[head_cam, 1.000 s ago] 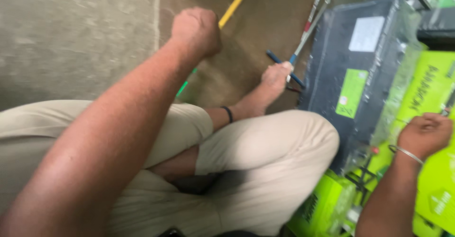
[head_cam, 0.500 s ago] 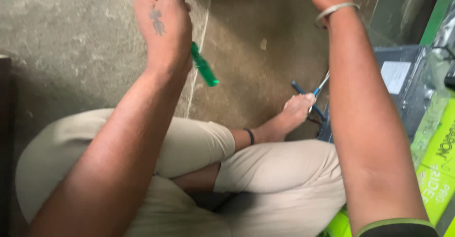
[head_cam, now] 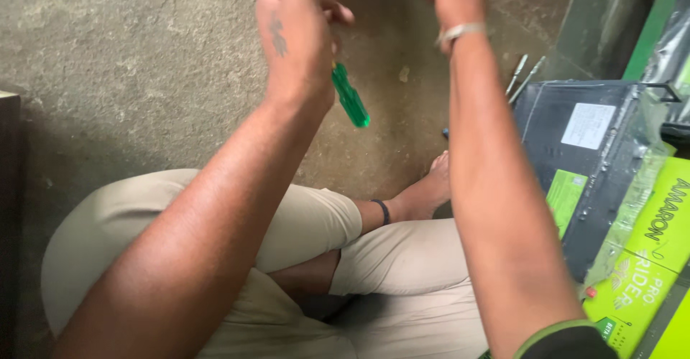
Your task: The person sits on the floor and uses a screwdriver to tighten screws on a white electrical box. They repeatedly adjust the box and use the tool to secure it to the floor.
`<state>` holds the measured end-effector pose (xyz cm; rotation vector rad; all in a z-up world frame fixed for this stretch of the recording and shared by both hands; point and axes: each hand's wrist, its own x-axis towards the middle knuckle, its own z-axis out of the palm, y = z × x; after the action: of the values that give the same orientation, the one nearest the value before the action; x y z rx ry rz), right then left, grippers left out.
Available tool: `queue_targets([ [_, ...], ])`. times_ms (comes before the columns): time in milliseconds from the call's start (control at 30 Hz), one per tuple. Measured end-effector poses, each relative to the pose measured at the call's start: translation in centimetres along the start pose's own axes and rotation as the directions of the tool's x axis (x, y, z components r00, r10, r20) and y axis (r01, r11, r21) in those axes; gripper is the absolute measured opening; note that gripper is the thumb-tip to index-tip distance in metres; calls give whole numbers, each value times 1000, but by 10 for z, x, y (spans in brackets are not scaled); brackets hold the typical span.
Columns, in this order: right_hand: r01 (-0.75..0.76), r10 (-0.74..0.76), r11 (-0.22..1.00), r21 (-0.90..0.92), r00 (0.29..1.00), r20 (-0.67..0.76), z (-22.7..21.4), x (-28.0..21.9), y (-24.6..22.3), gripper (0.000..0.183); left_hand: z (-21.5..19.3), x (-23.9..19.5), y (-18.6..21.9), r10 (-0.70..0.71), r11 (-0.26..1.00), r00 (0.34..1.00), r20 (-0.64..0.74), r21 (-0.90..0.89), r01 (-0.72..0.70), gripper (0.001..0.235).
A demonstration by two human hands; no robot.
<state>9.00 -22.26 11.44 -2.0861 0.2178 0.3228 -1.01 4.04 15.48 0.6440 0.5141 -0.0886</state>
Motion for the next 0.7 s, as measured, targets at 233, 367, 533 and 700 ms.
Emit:
queue_targets([
  [233,12,-45,988,156,976,211,7,-171,1,48,6,-39,-60,-340,940,903,264,135,314,24],
  [367,-226,169,968,104,903,395,17,-258,5,66,-2,-49,-104,-494,861,790,364,333,385,23],
  [533,-320,375,924,-211,867,330,44,-268,22,40,-16,-39,-124,-519,706,811,270,670,229,28],
  [700,-273,397,900,-340,836,379,48,-260,29,31,-28,-27,-118,-386,292,908,164,955,-48,36],
])
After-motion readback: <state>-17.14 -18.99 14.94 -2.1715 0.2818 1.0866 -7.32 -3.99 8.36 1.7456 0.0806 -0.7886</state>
